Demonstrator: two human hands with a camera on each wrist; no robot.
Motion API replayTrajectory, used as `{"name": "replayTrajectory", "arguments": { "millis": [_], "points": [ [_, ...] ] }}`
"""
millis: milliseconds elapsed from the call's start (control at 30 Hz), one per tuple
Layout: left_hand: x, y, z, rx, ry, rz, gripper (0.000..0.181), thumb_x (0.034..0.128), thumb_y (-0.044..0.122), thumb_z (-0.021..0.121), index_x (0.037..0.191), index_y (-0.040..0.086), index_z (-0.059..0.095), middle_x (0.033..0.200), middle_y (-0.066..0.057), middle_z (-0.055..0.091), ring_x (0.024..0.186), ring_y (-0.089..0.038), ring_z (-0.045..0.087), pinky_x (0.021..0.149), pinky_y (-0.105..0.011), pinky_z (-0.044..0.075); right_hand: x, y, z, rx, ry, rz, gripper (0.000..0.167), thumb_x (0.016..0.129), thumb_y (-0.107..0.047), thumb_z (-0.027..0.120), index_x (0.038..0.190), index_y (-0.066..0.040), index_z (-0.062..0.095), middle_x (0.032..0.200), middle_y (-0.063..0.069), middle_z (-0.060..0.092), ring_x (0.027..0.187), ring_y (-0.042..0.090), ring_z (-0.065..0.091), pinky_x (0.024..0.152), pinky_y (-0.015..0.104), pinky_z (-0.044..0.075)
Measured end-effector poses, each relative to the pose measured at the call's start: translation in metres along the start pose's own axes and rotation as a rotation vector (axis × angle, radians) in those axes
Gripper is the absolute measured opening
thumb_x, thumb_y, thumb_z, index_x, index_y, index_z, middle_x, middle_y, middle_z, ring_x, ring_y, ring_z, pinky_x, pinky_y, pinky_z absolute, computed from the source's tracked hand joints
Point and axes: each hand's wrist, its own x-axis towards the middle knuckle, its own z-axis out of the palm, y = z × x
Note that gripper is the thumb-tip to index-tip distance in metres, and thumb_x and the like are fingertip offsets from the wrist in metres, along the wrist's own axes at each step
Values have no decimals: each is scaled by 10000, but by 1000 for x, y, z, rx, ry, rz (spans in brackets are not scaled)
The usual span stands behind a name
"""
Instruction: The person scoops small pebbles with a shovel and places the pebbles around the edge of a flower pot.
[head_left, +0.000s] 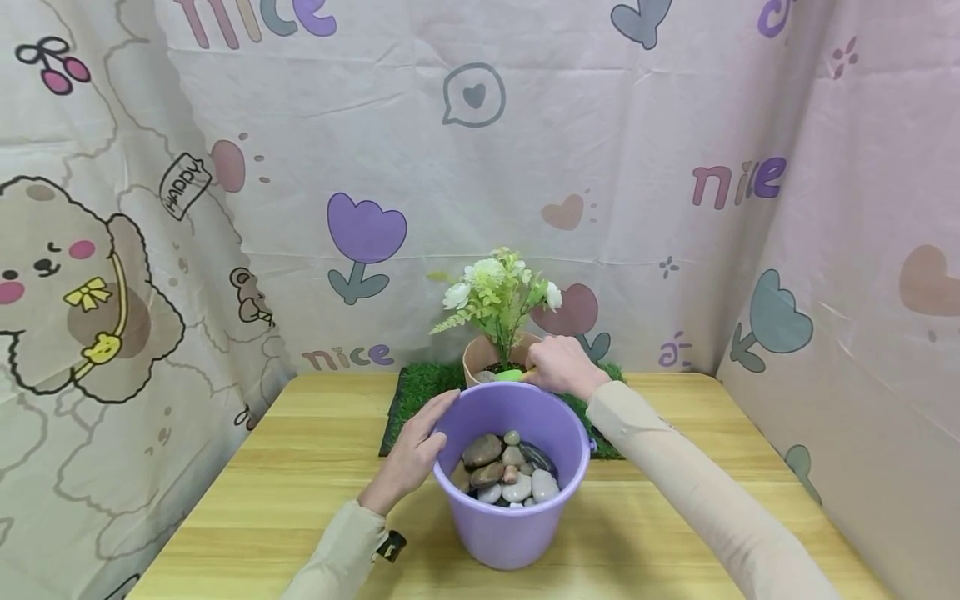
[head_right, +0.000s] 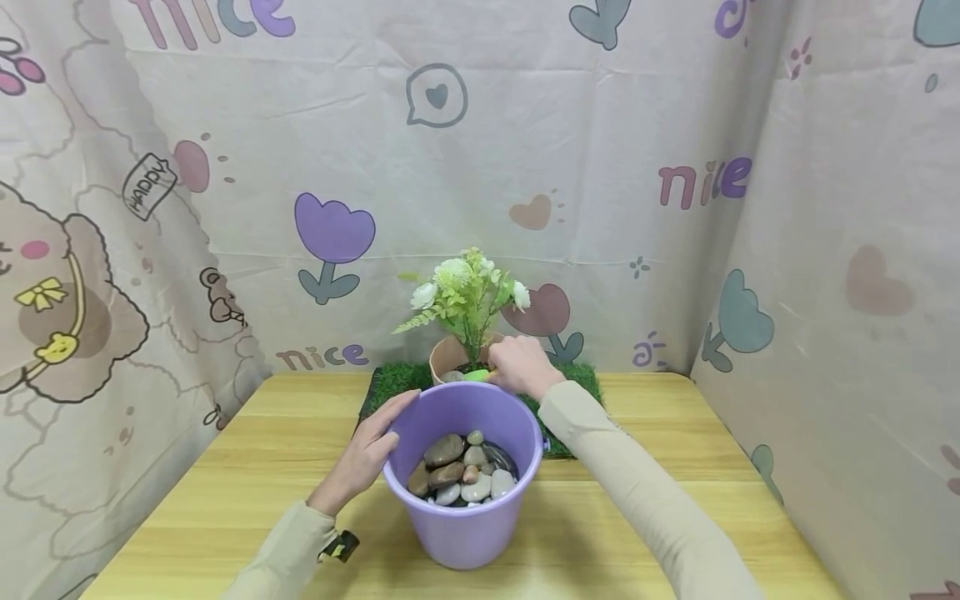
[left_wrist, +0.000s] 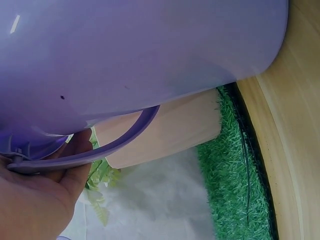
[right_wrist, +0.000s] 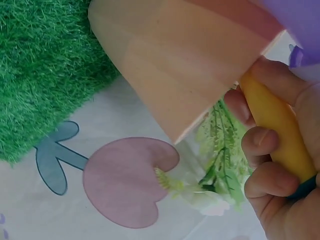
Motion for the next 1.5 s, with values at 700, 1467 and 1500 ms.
{"name": "replayTrajectory", "arguments": {
  "millis": [700,1467,1500],
  "points": [
    [0,1,1,-11,11,-5,641,834,-7,431,1470,72,454,1511,-73,453,1378,-264,441,1095,-523,376,-11,6,-20,-115,-2,-30,269,816,-321,770,589,-230,658,566,-83,562,475,129,436,429,303,358],
    [2,-1,2,-6,13,2,652,833,-28,431,1475,86,449,1512,-71,449,1368,-272,453,1080,-503,400,-33,28,-13,71,-14,95,170,874,-398,704,835,-241,755,609,-111,589,519,102,506,472,280,400],
    [1,-1,2,-3,13,3,653,833,-31,431,1476,85,447,1513,-72,448,1367,-274,454,1079,-500,402,-34,28,-13,75,-22,99,175,884,-396,692,856,-236,755,625,-108,597,527,97,507,481,275,404]
  ]
}}
